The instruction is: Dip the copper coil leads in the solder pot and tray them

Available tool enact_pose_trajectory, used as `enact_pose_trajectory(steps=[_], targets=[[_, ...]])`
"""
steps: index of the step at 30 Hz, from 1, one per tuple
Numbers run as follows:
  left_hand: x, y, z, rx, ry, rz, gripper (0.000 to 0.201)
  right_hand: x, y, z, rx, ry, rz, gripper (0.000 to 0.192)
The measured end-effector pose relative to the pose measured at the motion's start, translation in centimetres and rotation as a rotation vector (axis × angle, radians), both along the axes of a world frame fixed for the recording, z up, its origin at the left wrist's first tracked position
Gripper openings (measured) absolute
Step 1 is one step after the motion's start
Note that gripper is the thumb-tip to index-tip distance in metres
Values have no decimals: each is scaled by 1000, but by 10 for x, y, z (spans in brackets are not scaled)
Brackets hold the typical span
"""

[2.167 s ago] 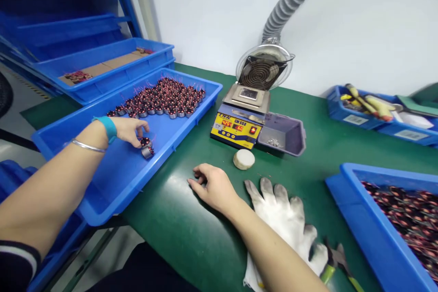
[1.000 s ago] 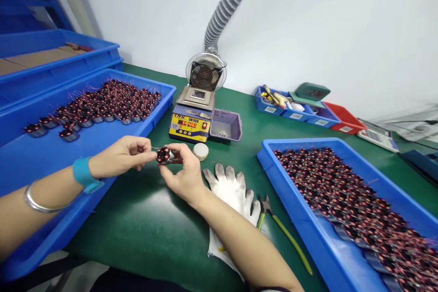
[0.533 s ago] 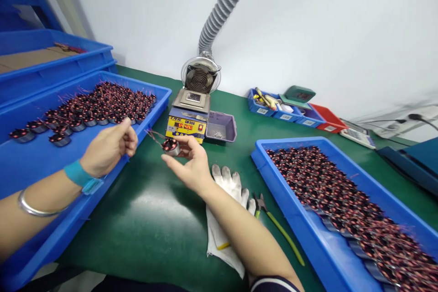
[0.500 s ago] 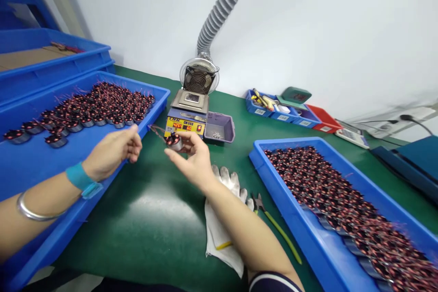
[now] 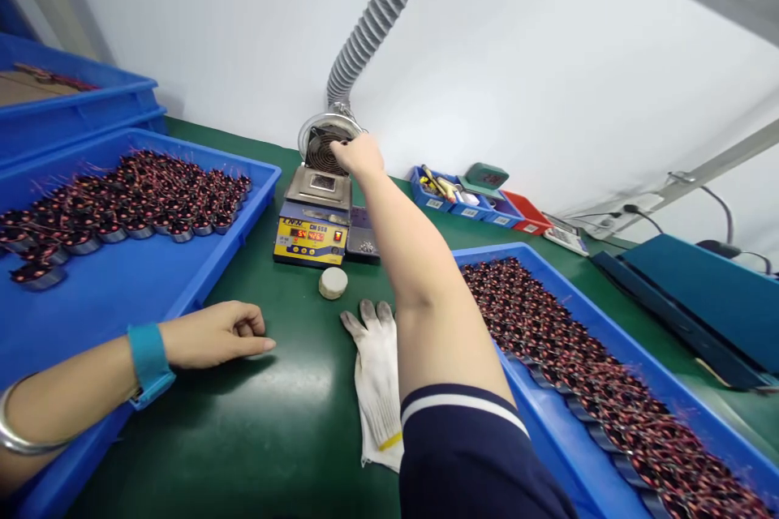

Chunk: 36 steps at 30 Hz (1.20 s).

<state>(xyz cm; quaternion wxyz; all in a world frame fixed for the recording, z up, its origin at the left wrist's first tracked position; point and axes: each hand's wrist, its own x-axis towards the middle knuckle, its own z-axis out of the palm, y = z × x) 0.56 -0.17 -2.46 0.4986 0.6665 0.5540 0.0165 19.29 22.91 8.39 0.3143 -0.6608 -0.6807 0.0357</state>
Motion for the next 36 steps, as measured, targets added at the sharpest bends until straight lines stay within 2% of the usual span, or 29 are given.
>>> enact_pose_trajectory(steps=[5,12,28,32,36], targets=[[0,-1,0,-4,21,-11,48,-8,13,-4,-47,-93,-16,47],[1,-1,6,15,50,-20,48,-21,18,-5,-80,-170,-1,49],[2,-1,1,15,42,-15,48,-26,13,-7,-102,-187,7,52],[1,0,1,11,46,-21,49,-23,13,-2,-87,-152,10,52],[-1,1,1,5,27,-26,50,-12,12,12,-46,-79,20,48]])
